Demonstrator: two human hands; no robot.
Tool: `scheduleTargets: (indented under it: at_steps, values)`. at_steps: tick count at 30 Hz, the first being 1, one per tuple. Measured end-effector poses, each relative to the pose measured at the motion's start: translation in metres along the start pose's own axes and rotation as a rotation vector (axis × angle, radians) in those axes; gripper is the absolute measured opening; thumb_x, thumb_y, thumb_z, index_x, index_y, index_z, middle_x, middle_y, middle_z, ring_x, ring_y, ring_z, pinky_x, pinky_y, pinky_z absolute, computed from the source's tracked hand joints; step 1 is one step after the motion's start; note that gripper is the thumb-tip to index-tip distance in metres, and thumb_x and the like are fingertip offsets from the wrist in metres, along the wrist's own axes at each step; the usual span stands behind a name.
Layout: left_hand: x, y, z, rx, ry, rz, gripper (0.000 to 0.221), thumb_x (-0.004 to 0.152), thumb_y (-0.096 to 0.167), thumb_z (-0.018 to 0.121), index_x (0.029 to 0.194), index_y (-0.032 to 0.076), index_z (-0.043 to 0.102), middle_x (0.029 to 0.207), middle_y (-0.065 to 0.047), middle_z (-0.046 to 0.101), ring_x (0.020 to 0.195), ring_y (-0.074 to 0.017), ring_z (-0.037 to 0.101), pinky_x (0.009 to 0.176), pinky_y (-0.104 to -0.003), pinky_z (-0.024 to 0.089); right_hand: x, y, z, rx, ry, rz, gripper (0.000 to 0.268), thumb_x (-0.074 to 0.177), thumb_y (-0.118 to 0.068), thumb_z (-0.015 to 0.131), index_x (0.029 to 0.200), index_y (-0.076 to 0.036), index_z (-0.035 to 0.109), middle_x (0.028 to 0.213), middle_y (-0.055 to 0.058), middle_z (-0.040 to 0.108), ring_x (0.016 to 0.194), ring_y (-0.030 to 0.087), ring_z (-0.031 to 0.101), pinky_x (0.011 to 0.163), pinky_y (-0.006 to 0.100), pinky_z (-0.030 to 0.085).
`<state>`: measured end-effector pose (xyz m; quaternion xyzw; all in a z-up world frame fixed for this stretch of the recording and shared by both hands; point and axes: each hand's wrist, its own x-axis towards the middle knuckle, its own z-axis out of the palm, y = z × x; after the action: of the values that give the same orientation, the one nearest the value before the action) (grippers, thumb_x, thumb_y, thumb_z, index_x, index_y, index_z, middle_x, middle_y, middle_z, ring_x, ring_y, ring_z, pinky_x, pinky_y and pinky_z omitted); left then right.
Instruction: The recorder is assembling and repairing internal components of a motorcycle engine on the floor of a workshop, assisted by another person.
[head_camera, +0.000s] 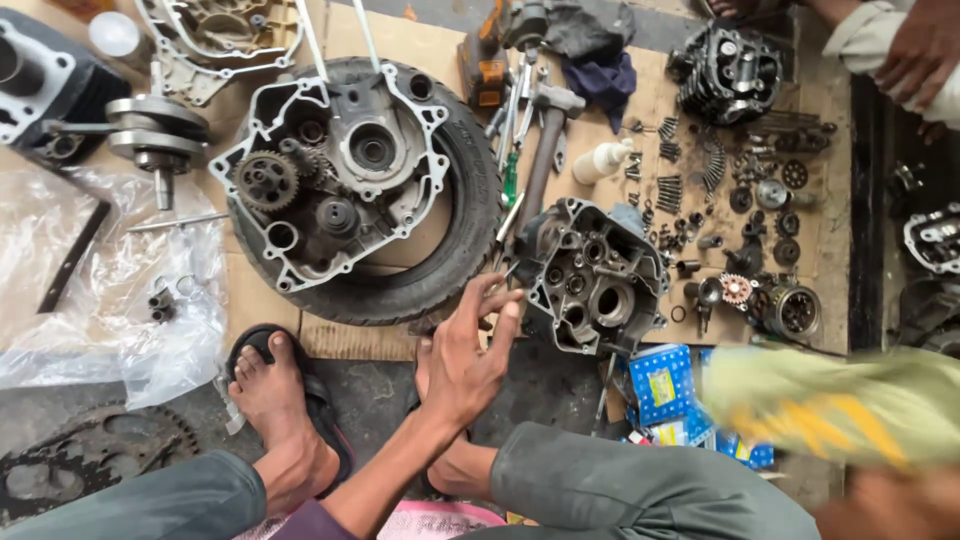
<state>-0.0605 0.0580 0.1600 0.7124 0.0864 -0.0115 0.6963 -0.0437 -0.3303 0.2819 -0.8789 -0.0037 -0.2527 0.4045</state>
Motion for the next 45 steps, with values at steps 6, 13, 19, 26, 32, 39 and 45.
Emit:
scheduleTargets:
  at_steps: [6, 13, 19, 26, 32, 39, 45]
  values:
    - [0.043, -0.018, 0.025, 0.091, -0.122, 0.051, 0.040, 0.101, 0.025, 0.059, 0.135, 0.007, 0.052, 0.114, -0.015, 0.077, 0.094, -0.0355, 0.075, 0.080, -0.045, 0.057, -0.045, 0.153, 0.089, -0.275, -0.039, 0.013, 0.016, 0.103, -0.009, 0.071, 0.114, -0.002, 0.061, 0.117, 0.017, 0.068, 0.104, 0.030, 0.070, 0.094, 0.045, 0.061]
    - [0.077, -0.017, 0.026, 0.290, -0.221, 0.254, 0.041, 0.102, 0.026, 0.057, 0.138, 0.009, 0.048, 0.110, -0.019, 0.074, 0.095, -0.0431, 0.069, 0.081, -0.054, 0.053, -0.094, 0.136, 0.230, -0.641, -0.301, 0.029, 0.024, 0.099, -0.009, 0.060, 0.123, -0.003, 0.061, 0.107, 0.025, 0.067, 0.087, 0.042, 0.067, 0.074, 0.053, 0.055]
    - [0.067, 0.004, 0.015, 0.348, -0.286, 0.177, 0.042, 0.104, 0.027, 0.055, 0.141, 0.010, 0.048, 0.105, -0.021, 0.072, 0.099, -0.0426, 0.068, 0.086, -0.053, 0.051, -0.052, 0.116, 0.180, -0.753, -0.409, 0.105, 0.025, 0.112, -0.031, 0.058, 0.109, -0.006, 0.058, 0.070, 0.014, 0.064, 0.052, 0.027, 0.060, 0.043, 0.040, 0.048]
    - [0.033, 0.071, 0.050, 0.041, -0.306, 0.480, 0.074, 0.093, 0.040, 0.070, 0.143, -0.008, 0.046, 0.133, -0.030, 0.063, 0.123, -0.0390, 0.064, 0.106, -0.046, 0.050, 0.031, -0.092, 0.105, -0.400, -0.406, 0.008, 0.042, 0.117, -0.041, 0.048, 0.104, -0.004, 0.062, 0.071, 0.008, 0.055, 0.067, 0.015, 0.053, 0.062, 0.035, 0.043]
    - [-0.007, 0.094, 0.039, -0.611, -0.489, 0.195, 0.052, 0.102, 0.032, 0.068, 0.138, -0.004, 0.059, 0.113, -0.006, 0.068, 0.099, -0.0134, 0.060, 0.087, -0.029, 0.052, 0.052, -0.181, 0.119, 0.014, -0.600, -0.121, 0.036, 0.114, -0.033, 0.047, 0.096, -0.003, 0.058, 0.078, 0.001, 0.052, 0.075, 0.008, 0.047, 0.064, 0.027, 0.042]
    - [-0.030, 0.101, -0.064, -1.118, -0.150, -0.199, 0.029, 0.106, 0.028, 0.058, 0.111, 0.000, 0.064, 0.091, -0.004, 0.071, 0.080, -0.0118, 0.065, 0.069, -0.029, 0.053, 0.026, -0.207, 0.155, -0.004, -0.824, -0.124, 0.024, 0.105, -0.021, 0.050, 0.115, -0.001, 0.059, 0.082, 0.006, 0.061, 0.075, 0.013, 0.054, 0.066, 0.028, 0.046]
    - [-0.074, 0.078, -0.061, 0.065, 0.381, 0.287, 0.027, 0.114, 0.025, 0.049, 0.129, 0.003, 0.054, 0.087, -0.018, 0.067, 0.076, -0.0342, 0.066, 0.066, -0.047, 0.051, -0.033, -0.206, 0.199, -0.053, -1.151, -0.218, 0.018, 0.095, -0.011, 0.056, 0.111, -0.002, 0.054, 0.083, 0.014, 0.067, 0.072, 0.028, 0.062, 0.065, 0.035, 0.053]
